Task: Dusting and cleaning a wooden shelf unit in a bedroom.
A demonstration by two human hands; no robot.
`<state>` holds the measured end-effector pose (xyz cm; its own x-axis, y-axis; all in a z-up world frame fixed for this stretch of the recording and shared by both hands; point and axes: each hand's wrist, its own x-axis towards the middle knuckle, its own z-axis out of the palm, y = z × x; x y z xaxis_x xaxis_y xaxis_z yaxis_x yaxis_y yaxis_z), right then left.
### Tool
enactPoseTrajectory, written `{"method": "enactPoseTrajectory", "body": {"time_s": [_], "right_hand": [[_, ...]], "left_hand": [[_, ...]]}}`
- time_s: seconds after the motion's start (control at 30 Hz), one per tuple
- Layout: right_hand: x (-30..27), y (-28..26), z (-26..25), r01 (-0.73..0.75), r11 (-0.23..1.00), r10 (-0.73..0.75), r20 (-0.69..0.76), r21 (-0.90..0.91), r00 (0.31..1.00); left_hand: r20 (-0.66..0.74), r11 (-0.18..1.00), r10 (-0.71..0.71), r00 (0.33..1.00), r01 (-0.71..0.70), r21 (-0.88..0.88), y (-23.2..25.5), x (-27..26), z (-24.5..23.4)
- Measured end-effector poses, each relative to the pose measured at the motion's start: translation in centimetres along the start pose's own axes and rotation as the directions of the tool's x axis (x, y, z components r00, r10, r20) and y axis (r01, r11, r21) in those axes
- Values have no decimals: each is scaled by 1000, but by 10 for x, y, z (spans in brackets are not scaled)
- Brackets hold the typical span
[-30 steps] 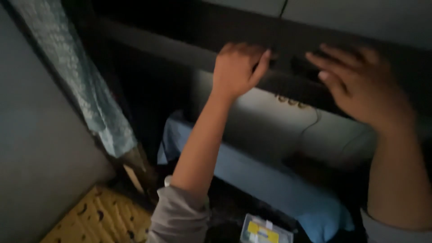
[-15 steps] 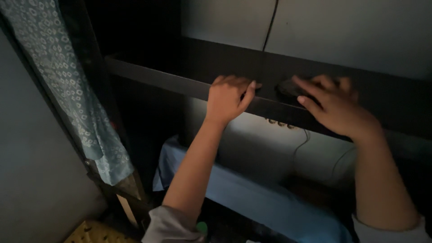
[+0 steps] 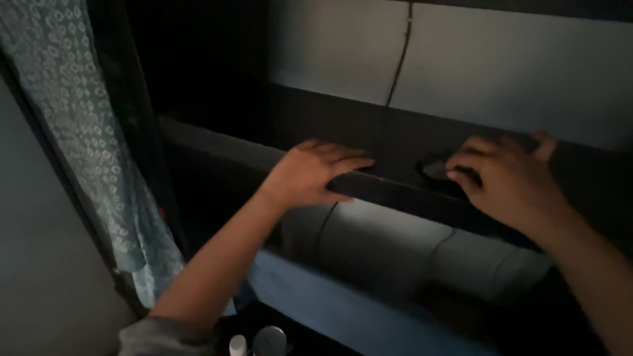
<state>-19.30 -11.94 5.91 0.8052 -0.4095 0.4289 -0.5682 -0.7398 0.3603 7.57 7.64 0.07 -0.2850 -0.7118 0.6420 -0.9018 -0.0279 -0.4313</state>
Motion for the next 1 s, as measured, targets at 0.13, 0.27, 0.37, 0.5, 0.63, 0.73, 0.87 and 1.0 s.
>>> {"method": "enactPoseTrajectory", "body": {"time_s": [0.13,0.27,0.37,0.5,0.63,0.73,0.87,1.0], "right_hand": [[37,-7,1,28,995,-10,-170,99,985],[70,-33,-18,-92,941,150,-159,325,976],[99,-50,-30,-63,904,165,-207,424,964],[149,-70,-16,81,851,127,-353,518,927],[181,-109,-11,186,706,50,-310,683,949],[198,-146,-21,162,617,-13,-196,770,981],[221,-186,-30,132,574,-218,-4,808,976],[223,-203,-39,35,587,-172,83,809,982]], "left_hand": [[105,995,-66,992,74,-74,-44,-24,-13],[185,992,-110,977,118,-36,-84,-48,-26],[112,1000,-16,994,17,-7,-116,-71,-20],[170,998,25,985,-16,-55,-138,-92,4],[77,995,83,994,-79,-59,-141,-86,-9],[45,939,52,998,-34,-341,-159,-79,-36],[223,842,-219,950,300,-449,-188,-68,-53],[257,843,-427,867,485,-234,-202,-58,-43]]}}
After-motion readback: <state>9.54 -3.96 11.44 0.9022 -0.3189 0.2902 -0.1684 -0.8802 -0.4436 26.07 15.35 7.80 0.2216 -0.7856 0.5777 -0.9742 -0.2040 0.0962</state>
